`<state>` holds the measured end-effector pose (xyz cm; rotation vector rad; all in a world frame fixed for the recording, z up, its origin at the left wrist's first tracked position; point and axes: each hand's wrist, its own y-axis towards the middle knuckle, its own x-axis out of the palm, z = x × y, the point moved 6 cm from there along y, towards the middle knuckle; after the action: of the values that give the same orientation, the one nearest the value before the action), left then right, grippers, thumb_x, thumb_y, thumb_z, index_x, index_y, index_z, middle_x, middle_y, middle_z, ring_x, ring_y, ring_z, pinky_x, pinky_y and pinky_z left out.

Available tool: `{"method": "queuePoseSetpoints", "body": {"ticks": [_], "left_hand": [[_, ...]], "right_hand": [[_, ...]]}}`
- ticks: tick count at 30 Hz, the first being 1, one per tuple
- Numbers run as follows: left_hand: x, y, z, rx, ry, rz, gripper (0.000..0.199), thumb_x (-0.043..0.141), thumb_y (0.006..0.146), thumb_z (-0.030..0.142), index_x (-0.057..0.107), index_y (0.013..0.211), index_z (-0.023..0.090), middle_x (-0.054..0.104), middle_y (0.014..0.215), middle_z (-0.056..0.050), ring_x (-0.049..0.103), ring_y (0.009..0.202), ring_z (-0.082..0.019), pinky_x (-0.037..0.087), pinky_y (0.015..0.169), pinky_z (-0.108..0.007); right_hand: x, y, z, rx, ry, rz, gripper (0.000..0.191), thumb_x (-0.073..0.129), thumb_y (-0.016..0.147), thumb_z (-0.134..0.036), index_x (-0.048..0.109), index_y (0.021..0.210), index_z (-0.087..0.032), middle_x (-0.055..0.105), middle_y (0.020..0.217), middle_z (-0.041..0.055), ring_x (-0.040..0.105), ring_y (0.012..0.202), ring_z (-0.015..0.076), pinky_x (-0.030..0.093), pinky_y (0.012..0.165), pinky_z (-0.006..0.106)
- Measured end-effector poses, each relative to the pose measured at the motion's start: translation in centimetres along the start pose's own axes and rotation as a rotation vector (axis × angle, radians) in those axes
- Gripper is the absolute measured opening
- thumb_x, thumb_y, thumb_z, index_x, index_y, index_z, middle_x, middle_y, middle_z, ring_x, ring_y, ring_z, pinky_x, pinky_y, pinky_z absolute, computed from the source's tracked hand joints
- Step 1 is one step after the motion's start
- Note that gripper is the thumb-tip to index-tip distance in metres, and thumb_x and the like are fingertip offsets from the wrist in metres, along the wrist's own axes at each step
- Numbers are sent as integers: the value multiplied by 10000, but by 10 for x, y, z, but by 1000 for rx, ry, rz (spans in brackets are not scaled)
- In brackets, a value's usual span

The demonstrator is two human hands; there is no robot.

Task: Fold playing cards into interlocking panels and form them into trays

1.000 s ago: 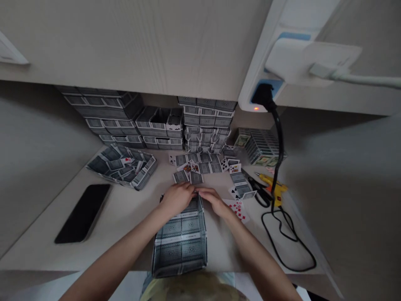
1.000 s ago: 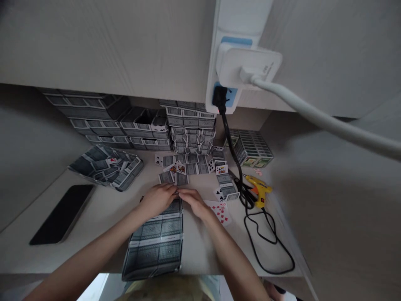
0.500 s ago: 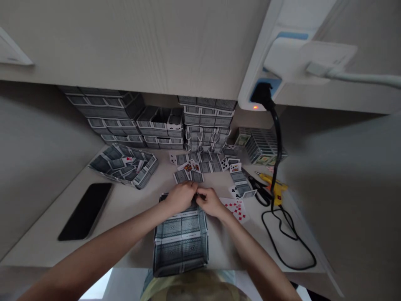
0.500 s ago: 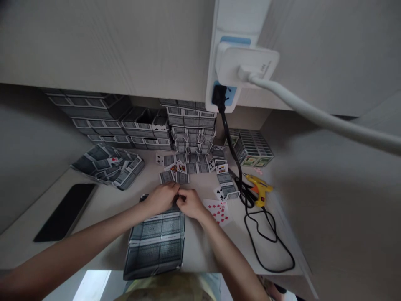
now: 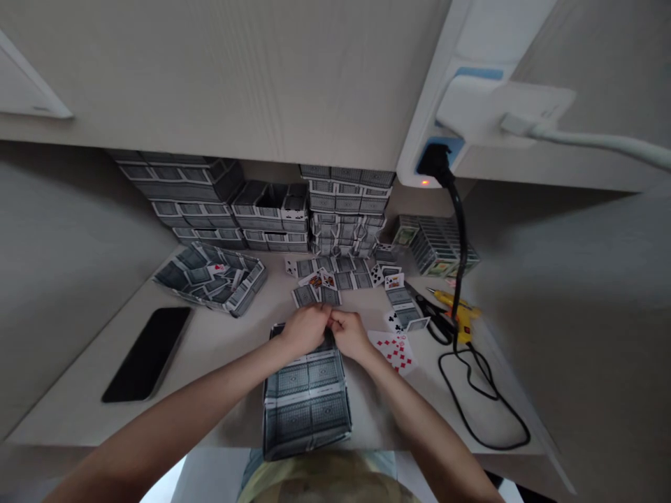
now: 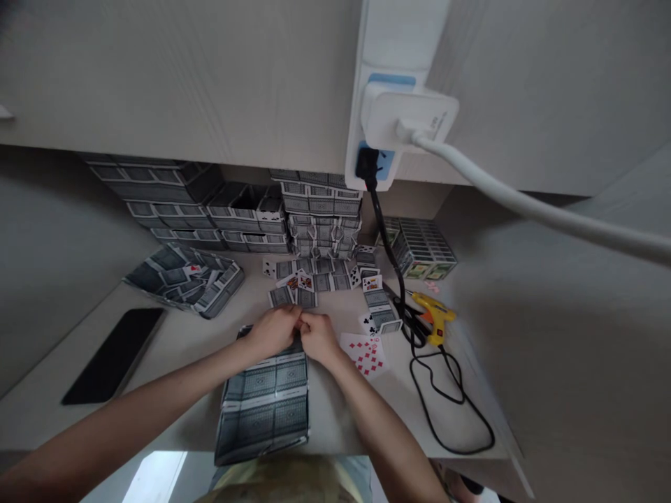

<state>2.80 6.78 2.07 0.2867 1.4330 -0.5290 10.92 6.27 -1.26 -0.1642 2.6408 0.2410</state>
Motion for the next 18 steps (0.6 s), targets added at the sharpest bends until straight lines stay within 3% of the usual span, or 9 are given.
{"method": "queuePoseSetpoints", "body": {"ticks": [3,6,9,11,14,18], "left_hand": [[0,1,-1,30,-23,2,235,416,679,44,487,877,150,591,886,-87,574,838,-197,441,712,-297],[-2,2,-4,33,-63,5,245,407,713,63,485,929,151,582,928,-91,566,872,-189,434,732,-287],[-6,1,-12,-5,-118,64,410,473,725,135,393,1126,146,537,1066,-118,533,977,-196,417,785,-278],[-8,0,-17,-53,-144,82,579,532,715,216,284,1231,137,506,1127,-142,524,1008,-206,414,792,-271],[-7,-3,-22,-117,-114,57,616,544,721,329,294,1237,104,552,1059,-165,561,945,-237,436,731,-282],[-9,-8,-16,-122,-22,23,424,463,772,388,477,1056,74,620,867,-168,606,809,-267,453,646,-316]], "right_hand": [[-1,1,-2,10,27,-20,208,416,706,-118,611,637,-146,549,557,-21,481,547,105,356,510,185],[-3,0,-5,0,92,-61,198,481,722,-198,637,837,-156,629,736,7,550,681,133,422,626,224],[-12,-3,-5,1,139,-51,376,569,682,-256,570,1048,-167,614,999,55,560,883,168,425,789,287],[-20,-7,-1,41,124,-17,462,609,656,-306,548,1088,-157,589,1062,87,558,919,191,426,810,315],[-28,-14,-1,100,77,-27,435,605,660,-361,585,1037,-144,624,976,95,586,822,204,459,724,318],[-26,-20,-12,114,-12,-97,216,507,728,-279,645,835,-152,651,752,44,577,664,168,448,610,263]]}}
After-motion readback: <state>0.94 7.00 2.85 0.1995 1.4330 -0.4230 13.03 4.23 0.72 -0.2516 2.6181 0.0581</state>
